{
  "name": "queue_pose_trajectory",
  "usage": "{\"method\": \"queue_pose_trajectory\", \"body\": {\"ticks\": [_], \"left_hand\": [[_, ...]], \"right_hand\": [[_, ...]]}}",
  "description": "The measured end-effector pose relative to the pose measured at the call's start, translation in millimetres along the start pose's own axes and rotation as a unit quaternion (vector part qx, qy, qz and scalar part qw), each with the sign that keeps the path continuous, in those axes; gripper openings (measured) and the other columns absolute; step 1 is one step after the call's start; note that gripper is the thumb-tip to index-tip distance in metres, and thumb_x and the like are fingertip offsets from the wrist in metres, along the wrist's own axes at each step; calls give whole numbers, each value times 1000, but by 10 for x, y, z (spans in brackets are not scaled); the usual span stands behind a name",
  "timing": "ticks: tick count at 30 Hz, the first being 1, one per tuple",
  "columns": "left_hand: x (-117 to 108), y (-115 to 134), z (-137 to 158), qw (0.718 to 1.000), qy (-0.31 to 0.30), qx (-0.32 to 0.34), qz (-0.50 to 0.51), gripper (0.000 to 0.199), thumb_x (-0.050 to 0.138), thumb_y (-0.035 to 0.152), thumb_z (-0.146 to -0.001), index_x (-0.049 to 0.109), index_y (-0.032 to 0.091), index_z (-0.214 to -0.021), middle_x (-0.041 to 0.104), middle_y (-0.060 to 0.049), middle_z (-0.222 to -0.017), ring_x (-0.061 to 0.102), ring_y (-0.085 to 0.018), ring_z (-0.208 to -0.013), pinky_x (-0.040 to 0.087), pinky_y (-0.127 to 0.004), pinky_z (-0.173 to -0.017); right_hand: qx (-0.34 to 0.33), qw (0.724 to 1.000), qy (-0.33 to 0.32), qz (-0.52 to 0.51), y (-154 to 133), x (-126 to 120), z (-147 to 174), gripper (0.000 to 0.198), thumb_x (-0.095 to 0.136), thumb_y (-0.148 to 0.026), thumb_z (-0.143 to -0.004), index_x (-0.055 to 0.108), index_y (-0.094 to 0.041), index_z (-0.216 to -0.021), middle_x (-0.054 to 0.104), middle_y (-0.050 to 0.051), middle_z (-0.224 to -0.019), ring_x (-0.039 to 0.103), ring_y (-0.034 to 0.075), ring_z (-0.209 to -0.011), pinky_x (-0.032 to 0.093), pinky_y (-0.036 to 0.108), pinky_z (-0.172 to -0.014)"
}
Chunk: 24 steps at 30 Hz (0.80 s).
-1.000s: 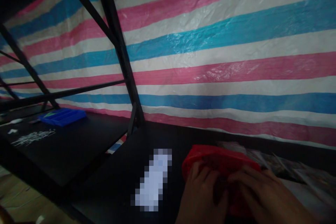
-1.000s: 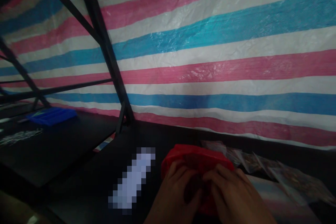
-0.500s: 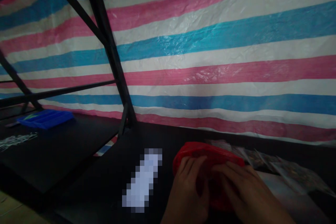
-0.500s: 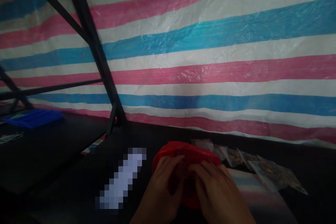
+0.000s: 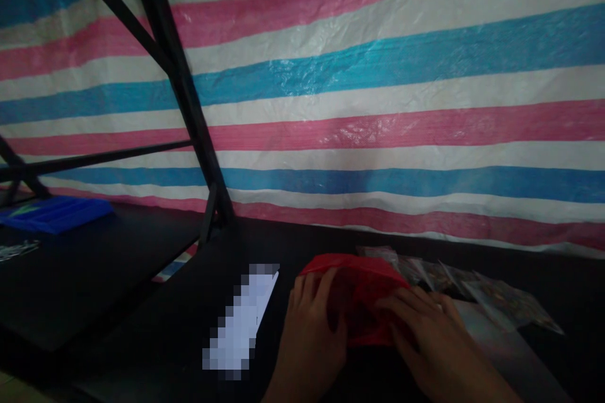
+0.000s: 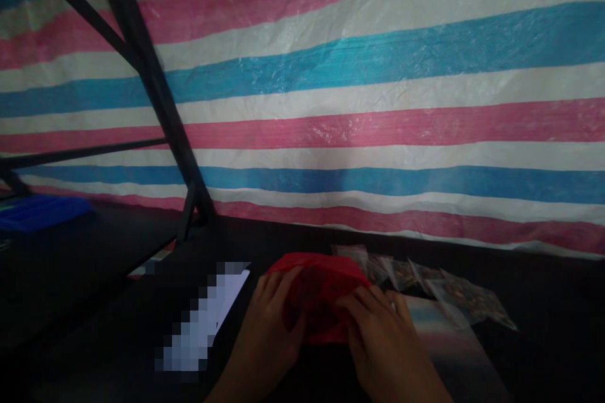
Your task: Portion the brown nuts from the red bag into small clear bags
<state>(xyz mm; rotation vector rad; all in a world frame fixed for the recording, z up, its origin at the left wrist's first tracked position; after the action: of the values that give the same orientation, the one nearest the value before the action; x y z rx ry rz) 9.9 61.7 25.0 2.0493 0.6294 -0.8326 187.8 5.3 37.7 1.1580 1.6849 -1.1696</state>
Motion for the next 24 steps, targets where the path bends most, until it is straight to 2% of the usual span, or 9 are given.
{"method": "queue_pose_trajectory", "body": {"ticks": [5, 8, 11, 14, 18, 22, 24], "left_hand": [[11, 5, 38, 999, -16, -27, -35, 85, 56, 0, -70, 54, 19, -153, 53, -17, -156, 36, -44, -153, 37, -71, -122], [-41, -6, 51, 999, 25, -27, -33, 85, 57, 1, -70, 54, 19, -153, 49, -17, -158, 31, -45, -155, 36, -72, -122], [-153, -43, 63, 995, 86, -10, -54, 82, 58, 4, -71, 56, 22, -151, 51, -16, -154, 34, -45, -151, 38, -74, -119], [-286, -86, 70, 987, 125, 27, -100, 74, 61, 9, -72, 62, 23, -145, 58, -16, -144, 42, -45, -142, 41, -74, -114], [-477, -125, 75, 972, 154, 56, -169, 50, 63, 13, -73, 76, 21, -121, 74, -12, -123, 52, -45, -126, 48, -66, -101], [-574, -92, 104, 970, 129, 88, -188, 30, 62, 13, -76, 78, 27, -98, 81, -2, -96, 66, -34, -103, 50, -51, -88], [-586, -44, 140, 970, 119, 118, -176, 25, 60, 13, -78, 76, 27, -91, 80, 0, -87, 68, -28, -88, 50, -44, -80]], "right_hand": [[2, 1000, -14, 18, -10, -18, 32, 50, 51, -10, -92, 74, -31, -132, 78, 7, -130, 69, 34, -116, 49, 58, -96], [14, 999, -19, 39, -66, -92, 16, 46, 50, -11, -92, 79, -31, -123, 79, 8, -126, 68, 37, -115, 49, 60, -94], [35, 998, -21, 43, -141, -197, -11, 41, 49, -12, -93, 82, -30, -110, 79, 8, -122, 66, 38, -116, 45, 64, -97], [63, 997, -45, 30, -218, -262, -36, 39, 46, -13, -97, 82, -28, -99, 80, 8, -115, 63, 37, -116, 42, 63, -100], [76, 992, -100, 6, -328, -213, -51, 40, 44, -15, -102, 80, -24, -87, 80, 8, -107, 63, 34, -113, 39, 59, -104], [79, 986, -147, -21, -366, -114, -34, 41, 43, -12, -100, 81, -19, -86, 80, 12, -106, 65, 33, -112, 37, 57, -107], [85, 984, -133, -80, -338, -138, -39, 38, 45, -9, -96, 82, -20, -90, 80, 10, -106, 67, 29, -110, 40, 50, -107]]}}
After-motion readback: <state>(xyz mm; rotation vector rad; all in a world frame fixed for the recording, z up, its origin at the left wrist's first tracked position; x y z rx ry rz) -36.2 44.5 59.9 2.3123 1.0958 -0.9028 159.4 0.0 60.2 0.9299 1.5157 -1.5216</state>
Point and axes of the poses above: each hand's wrist, its own z-axis away from the middle knuckle, its own x-axis out of the palm, y = z × x, the point moved 6 cm from there along -z, towards the middle knuckle
